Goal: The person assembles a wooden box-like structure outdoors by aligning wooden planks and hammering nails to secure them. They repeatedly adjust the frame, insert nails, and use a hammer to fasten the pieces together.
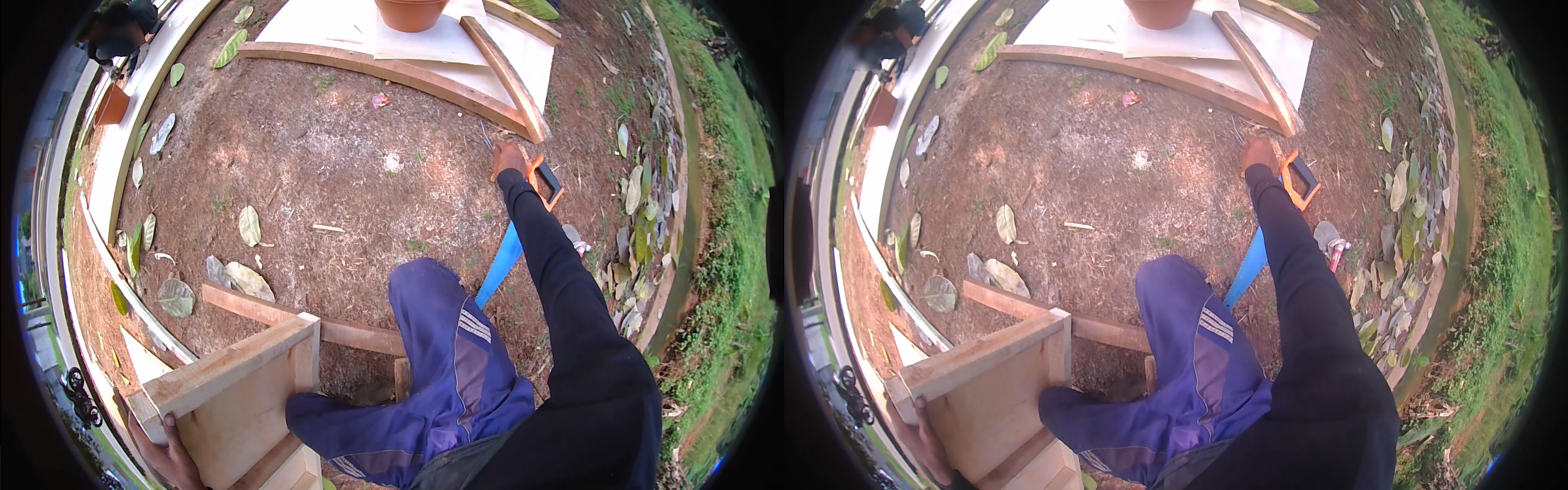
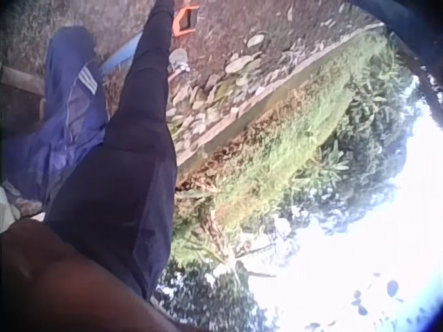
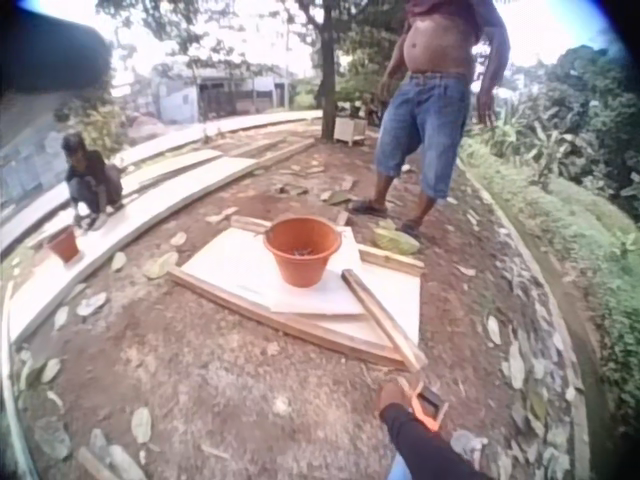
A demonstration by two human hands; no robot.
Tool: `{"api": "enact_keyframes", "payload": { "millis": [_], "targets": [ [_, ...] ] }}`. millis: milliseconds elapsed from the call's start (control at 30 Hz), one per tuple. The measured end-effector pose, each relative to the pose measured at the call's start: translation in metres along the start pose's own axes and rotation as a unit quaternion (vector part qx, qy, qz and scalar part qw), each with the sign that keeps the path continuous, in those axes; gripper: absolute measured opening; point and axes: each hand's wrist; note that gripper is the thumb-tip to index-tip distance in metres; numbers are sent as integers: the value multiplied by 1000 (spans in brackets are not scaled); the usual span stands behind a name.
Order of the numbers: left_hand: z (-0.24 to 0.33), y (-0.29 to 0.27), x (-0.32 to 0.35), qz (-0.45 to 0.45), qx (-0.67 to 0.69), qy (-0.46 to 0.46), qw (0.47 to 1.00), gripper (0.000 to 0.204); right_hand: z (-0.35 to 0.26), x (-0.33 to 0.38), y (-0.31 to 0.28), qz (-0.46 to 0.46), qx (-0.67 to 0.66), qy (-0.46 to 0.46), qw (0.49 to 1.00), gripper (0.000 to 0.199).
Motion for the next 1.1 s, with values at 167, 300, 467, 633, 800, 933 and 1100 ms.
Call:
{"api": "enact_keyframes", "payload": {
  "millis": [167, 300, 467, 633, 800, 933, 1100],
  "targets": [
    [4, 2, 1, -4, 47, -27, 998, 69, -13, -14, 4, -25, 49, -2, 998, 22],
    [2, -1, 4, 0, 18, -7, 1000, 69, -20, -20, 4, -59, -6, -2, 998, 18],
    [12, 1, 11, 19, -14, -12, 1000, 70, -17, -32, 13, -10, -66, 82, 994, 16],
    [3, -4, 12, 30, -36, -3, 999, 69, -3, -56, 25, -68, -19, 13, 997, 29],
    [-4, -5, 15, 36, -46, -9, 998, 69, -22, -59, 18, -91, 34, 34, 995, 30],
    [0, -3, 14, 36, -42, -7, 998, 68, -22, -62, 11, -78, 27, -2, 997, 24],
    [9, -1, 15, 31, -40, -6, 999, 67, -8, -37, 5, -18, 23, -181, 983, 16]
  ]
}}
Point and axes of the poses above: each hand's wrist, its own x-axis away from the middle knuckle, its own y-axis out of the palm, z = x × y, and after that the axes turned 2 degrees about z, right-handed
